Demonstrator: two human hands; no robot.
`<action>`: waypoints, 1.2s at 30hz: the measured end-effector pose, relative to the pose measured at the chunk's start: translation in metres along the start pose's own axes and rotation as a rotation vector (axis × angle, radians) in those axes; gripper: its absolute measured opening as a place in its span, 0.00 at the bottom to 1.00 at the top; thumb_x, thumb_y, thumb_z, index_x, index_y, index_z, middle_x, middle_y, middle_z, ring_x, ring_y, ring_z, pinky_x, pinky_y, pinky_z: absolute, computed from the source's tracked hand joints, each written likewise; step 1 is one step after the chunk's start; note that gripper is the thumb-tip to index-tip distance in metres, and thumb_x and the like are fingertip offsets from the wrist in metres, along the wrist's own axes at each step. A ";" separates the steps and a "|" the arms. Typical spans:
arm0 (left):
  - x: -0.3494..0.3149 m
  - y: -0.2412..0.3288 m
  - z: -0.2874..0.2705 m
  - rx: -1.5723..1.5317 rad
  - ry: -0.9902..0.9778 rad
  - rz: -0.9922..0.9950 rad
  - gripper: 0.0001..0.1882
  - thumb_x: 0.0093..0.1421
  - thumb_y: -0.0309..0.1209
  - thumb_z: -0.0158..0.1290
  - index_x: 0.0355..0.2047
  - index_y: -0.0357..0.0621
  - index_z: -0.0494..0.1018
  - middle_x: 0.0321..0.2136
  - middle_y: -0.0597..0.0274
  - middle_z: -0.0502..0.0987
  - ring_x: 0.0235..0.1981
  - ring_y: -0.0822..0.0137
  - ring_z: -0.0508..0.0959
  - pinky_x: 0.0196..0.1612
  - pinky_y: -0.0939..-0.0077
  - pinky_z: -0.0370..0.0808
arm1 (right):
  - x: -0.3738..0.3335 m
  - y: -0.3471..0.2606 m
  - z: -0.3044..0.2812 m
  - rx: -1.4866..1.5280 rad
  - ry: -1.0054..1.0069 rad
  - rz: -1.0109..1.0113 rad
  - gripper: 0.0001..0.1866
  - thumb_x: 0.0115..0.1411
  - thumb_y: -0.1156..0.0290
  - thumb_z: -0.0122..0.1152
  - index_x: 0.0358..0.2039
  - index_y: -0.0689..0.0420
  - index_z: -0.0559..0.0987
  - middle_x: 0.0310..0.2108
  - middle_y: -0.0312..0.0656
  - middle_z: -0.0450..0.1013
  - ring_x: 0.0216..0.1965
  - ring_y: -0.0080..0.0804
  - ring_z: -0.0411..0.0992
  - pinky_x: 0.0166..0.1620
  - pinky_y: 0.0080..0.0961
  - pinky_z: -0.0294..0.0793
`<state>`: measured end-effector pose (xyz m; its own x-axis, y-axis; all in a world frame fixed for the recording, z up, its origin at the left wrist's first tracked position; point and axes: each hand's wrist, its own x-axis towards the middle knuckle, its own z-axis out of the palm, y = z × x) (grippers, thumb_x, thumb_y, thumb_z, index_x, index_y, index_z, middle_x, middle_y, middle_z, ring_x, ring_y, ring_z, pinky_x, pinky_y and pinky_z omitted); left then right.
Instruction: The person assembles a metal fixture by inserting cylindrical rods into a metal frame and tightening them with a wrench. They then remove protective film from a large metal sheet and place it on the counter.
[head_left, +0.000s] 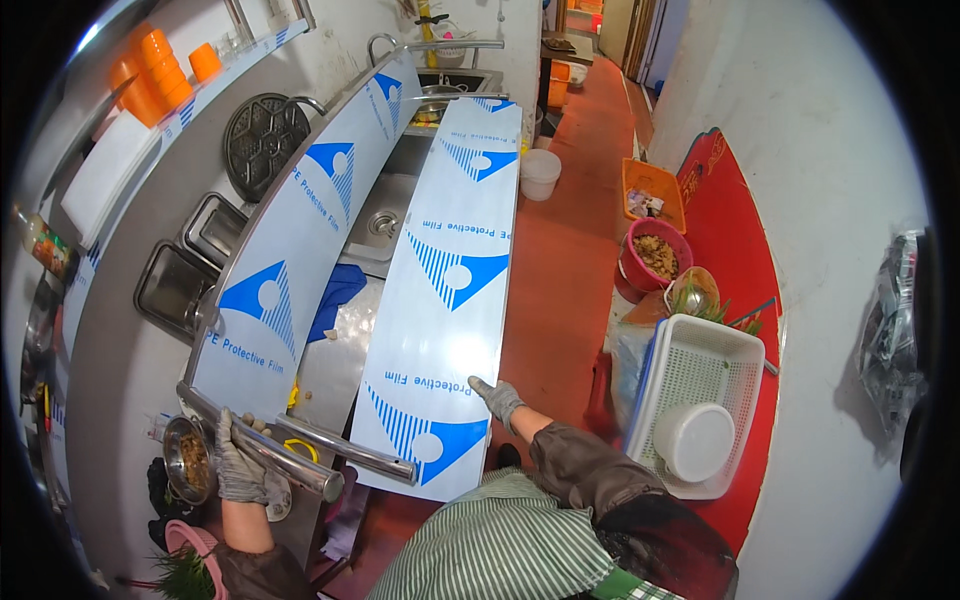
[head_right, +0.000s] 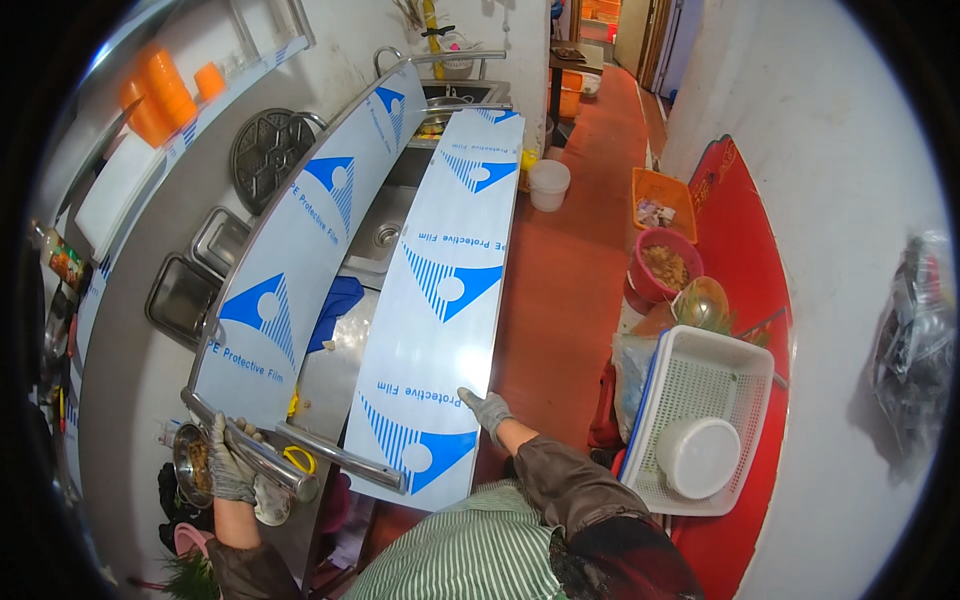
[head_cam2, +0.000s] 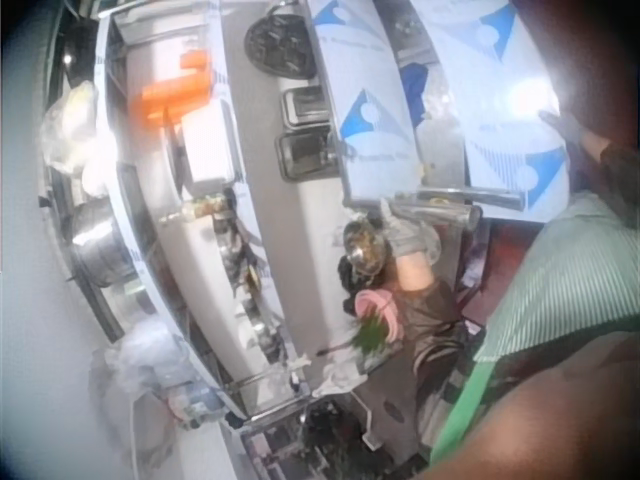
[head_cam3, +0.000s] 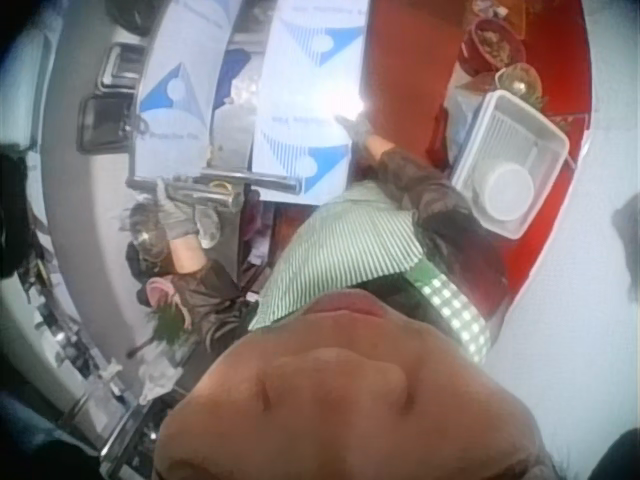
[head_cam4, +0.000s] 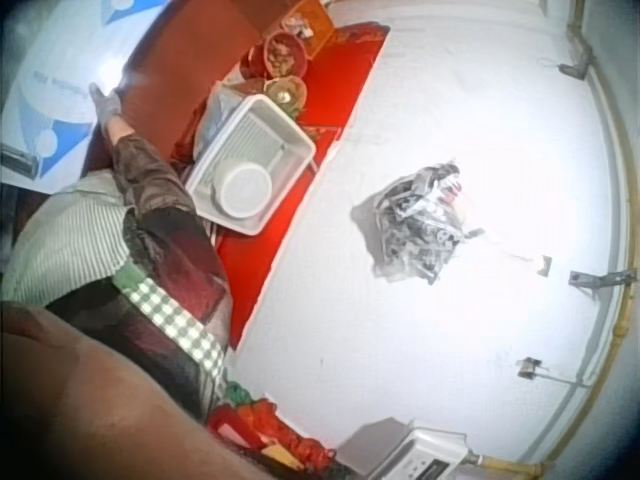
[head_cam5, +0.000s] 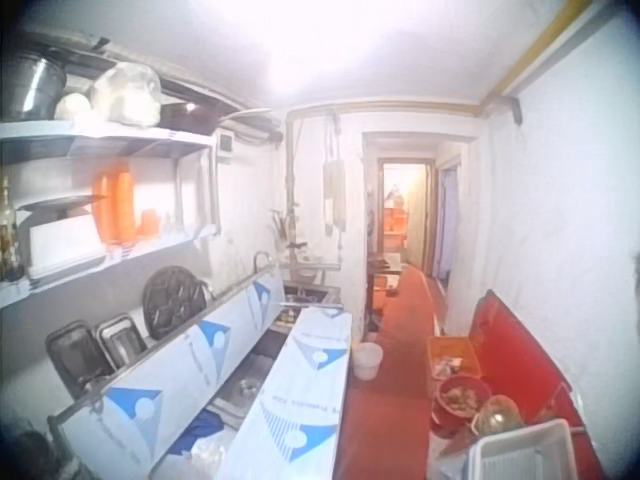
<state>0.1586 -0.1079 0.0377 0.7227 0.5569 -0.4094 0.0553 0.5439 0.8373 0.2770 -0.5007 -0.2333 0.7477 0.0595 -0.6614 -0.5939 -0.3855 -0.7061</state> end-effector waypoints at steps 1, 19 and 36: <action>-0.005 0.000 -0.001 0.016 -0.011 0.000 0.21 0.55 0.48 0.56 0.38 0.45 0.67 0.30 0.62 0.72 0.29 0.65 0.73 0.34 0.69 0.74 | 0.000 0.001 0.001 0.024 -0.008 -0.028 0.41 0.51 0.38 0.57 0.45 0.68 0.75 0.42 0.55 0.74 0.46 0.45 0.72 0.47 0.32 0.70; -0.068 -0.223 -0.083 0.477 -0.206 -0.268 0.07 0.60 0.33 0.53 0.36 0.47 0.69 0.26 0.67 0.71 0.24 0.73 0.69 0.27 0.80 0.70 | -0.017 -0.013 0.003 -0.031 0.089 0.009 0.46 0.48 0.33 0.57 0.40 0.74 0.74 0.34 0.58 0.73 0.35 0.44 0.73 0.39 0.38 0.74; -0.034 -0.227 0.158 1.303 -0.139 0.679 0.23 0.56 0.37 0.55 0.49 0.39 0.68 0.48 0.45 0.70 0.49 0.50 0.70 0.52 0.61 0.67 | -0.002 0.006 -0.006 0.029 -0.114 -0.208 0.36 0.53 0.39 0.56 0.42 0.63 0.78 0.38 0.52 0.76 0.43 0.42 0.73 0.47 0.32 0.69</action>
<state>0.2307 -0.3495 -0.0810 0.9175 0.3641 0.1599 0.1986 -0.7680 0.6089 0.2745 -0.5088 -0.2346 0.8176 0.2394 -0.5237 -0.4396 -0.3279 -0.8362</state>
